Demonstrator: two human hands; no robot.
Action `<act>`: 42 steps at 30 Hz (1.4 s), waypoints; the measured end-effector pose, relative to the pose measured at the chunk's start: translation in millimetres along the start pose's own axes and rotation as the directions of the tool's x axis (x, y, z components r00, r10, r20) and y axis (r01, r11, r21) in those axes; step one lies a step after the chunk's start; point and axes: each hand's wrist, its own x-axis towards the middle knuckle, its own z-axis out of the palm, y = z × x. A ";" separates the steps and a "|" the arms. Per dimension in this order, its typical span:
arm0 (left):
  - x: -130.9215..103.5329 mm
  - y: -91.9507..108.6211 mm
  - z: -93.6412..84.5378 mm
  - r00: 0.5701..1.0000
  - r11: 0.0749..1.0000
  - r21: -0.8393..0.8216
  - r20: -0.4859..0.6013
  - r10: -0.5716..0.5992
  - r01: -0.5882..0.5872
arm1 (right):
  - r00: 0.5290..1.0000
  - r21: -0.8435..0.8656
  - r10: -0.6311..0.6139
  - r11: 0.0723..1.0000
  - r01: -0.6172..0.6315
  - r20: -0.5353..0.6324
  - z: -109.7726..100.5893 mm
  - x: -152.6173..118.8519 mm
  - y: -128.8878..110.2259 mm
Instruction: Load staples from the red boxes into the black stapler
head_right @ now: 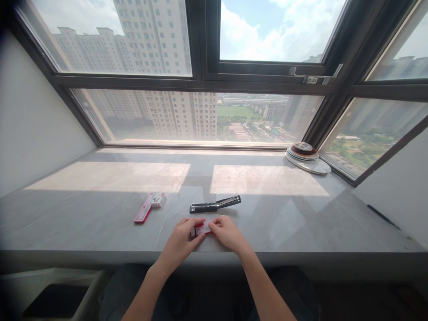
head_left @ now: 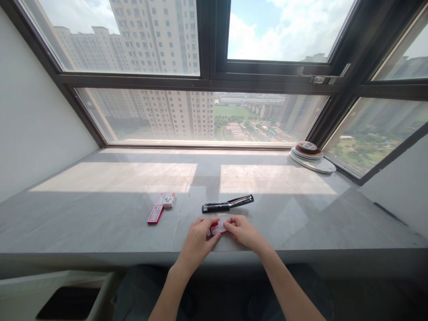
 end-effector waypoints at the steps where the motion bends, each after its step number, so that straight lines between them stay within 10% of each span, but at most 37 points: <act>1: 3.8 1.5 2.9 1.000 1.000 -0.015 0.003 0.008 -0.008 | 1.000 -0.020 -0.011 1.000 0.010 -0.029 -5.4 1.3 2.7; 9: 6.4 -5.7 3.0 1.000 0.996 -0.086 -0.013 -0.008 0.007 | 0.982 -0.285 0.043 0.954 -0.095 -0.183 -54.6 -13.6 11.6; 14: 6.1 -6.0 5.8 1.000 0.998 -0.056 -0.021 -0.004 0.003 | 0.970 -0.604 -0.231 0.785 0.138 -0.079 -36.3 -6.9 -27.6; 22: 4.4 -6.2 3.2 1.000 0.999 -0.044 -0.019 -0.012 0.011 | 0.972 -0.900 -0.207 0.392 0.190 0.115 3.6 19.3 -54.2; 31: 6.5 -5.1 3.8 1.000 0.999 -0.041 -0.014 -0.001 0.000 | 0.921 -0.606 -0.389 0.733 0.309 0.000 -37.7 -9.5 -29.0; 42: 5.8 1.2 2.7 0.999 1.000 0.023 -0.035 -0.008 0.009 | 0.935 -0.520 -0.354 0.803 0.291 -0.022 -56.9 -27.3 10.8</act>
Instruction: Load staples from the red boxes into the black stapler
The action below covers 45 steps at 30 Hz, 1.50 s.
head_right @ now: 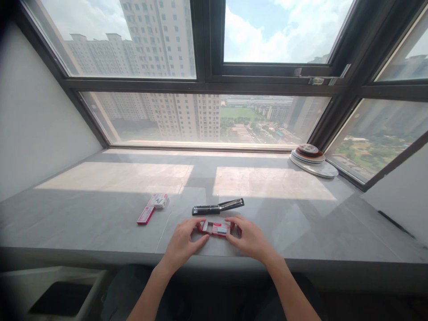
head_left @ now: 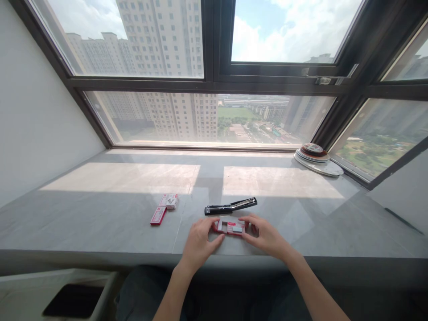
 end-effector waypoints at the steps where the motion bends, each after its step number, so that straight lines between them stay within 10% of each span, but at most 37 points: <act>1: 0.7 0.9 1.9 1.000 1.000 0.002 0.007 -0.003 0.003 | 1.000 -0.009 -0.006 1.000 0.006 0.011 1.1 0.2 -1.0; 11: 3.6 12.2 3.7 0.996 0.987 -0.141 0.064 -0.062 0.071 | 1.000 -0.046 -0.026 0.999 0.026 -0.005 8.0 7.2 -11.4; 16: 31.4 -26.9 -18.8 0.972 0.985 0.068 -0.181 -0.147 0.162 | 0.994 -0.076 -0.111 0.991 0.111 0.004 19.8 10.8 -23.3; 29: 16.5 -29.9 -8.2 0.980 0.973 0.126 -0.066 -0.186 0.193 | 0.988 -0.123 -0.154 0.980 0.154 0.004 29.4 85.8 -32.5; 45: 18.2 -31.2 -10.1 0.978 0.974 0.094 -0.063 -0.201 0.206 | 1.000 -0.115 0.014 0.993 -0.016 -0.016 31.5 63.1 -45.8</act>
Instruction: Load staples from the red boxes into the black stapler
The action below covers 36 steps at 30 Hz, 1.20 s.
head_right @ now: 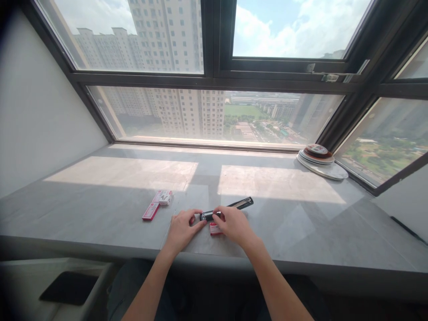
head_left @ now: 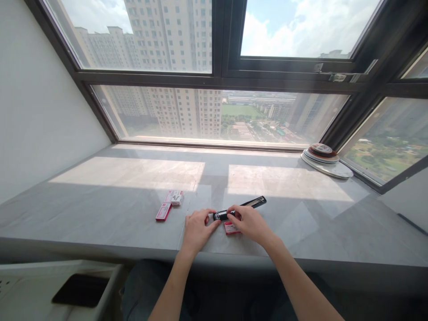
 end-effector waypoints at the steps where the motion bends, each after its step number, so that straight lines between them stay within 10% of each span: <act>1: 0.3 -0.4 0.4 1.000 1.000 -0.003 0.000 0.000 0.000 | 1.000 0.064 -0.013 0.998 0.011 0.021 0.2 -3.6 -0.5; 10: 4.1 -2.0 2.7 0.998 0.999 -0.027 0.044 -0.043 0.044 | 0.889 0.596 0.439 0.682 -0.424 0.130 -42.6 -40.5 75.1; 22: 4.1 -0.8 2.5 0.998 0.999 -0.029 0.055 -0.035 0.037 | 0.999 0.531 0.028 0.847 -0.036 0.023 -33.1 25.8 32.5; 29: 3.7 -1.8 2.6 0.998 1.000 0.008 0.062 -0.014 0.013 | 0.997 0.139 -0.051 0.989 0.044 0.052 -6.5 30.7 6.3; 36: -7.9 13.3 -12.1 0.979 0.984 -0.031 0.096 0.179 -0.177 | 0.993 0.125 -0.012 0.992 -0.002 0.114 -43.3 21.4 31.4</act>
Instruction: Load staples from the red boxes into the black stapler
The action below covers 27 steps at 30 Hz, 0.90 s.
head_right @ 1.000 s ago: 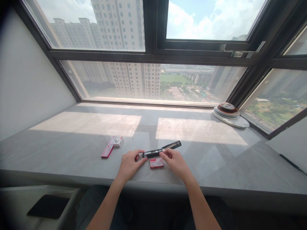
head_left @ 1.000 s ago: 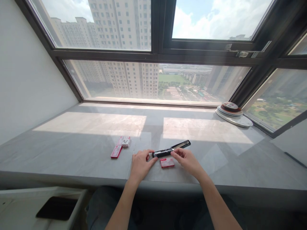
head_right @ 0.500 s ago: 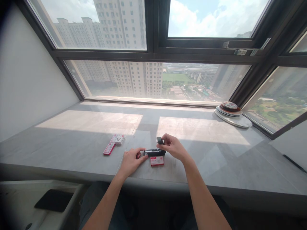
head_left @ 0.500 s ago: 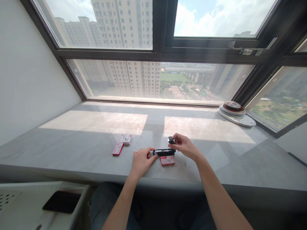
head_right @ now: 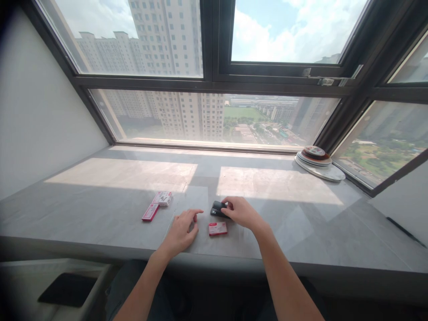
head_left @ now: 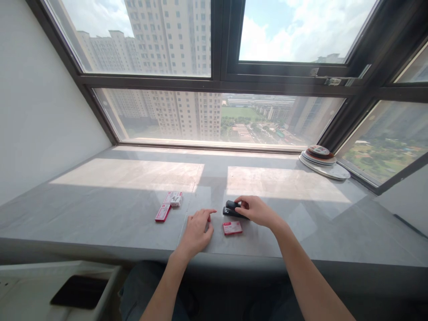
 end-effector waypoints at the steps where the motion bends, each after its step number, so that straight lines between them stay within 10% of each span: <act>1: 0.2 7.7 -0.4 0.998 0.998 -0.019 0.026 0.062 -0.061 | 0.999 -0.001 0.039 0.999 -0.039 -0.036 -6.2 -2.6 9.3; 6: 10.9 36.2 4.8 0.900 0.934 -0.090 0.250 0.356 -0.345 | 0.968 0.151 0.204 0.972 -0.182 -0.145 -9.9 -17.4 49.4; 14: 4.4 -3.2 -9.9 0.985 0.992 0.020 0.126 0.120 -0.124 | 0.927 0.648 0.370 0.721 -0.248 -0.057 41.3 -61.3 40.5; 22: 0.5 27.4 14.6 0.993 0.991 -0.103 0.073 0.094 -0.086 | 0.902 0.666 0.399 0.719 -0.197 -0.164 81.9 -49.3 15.9; 25: -5.9 11.8 0.6 0.995 1.000 -0.023 -0.105 -0.003 0.001 | 0.879 0.616 0.428 0.757 -0.220 -0.212 83.6 -51.3 14.6; 27: -12.6 -11.9 -17.0 0.906 0.966 0.105 -0.383 -0.181 0.238 | 0.866 0.594 0.440 0.771 -0.230 -0.236 83.3 -53.7 14.2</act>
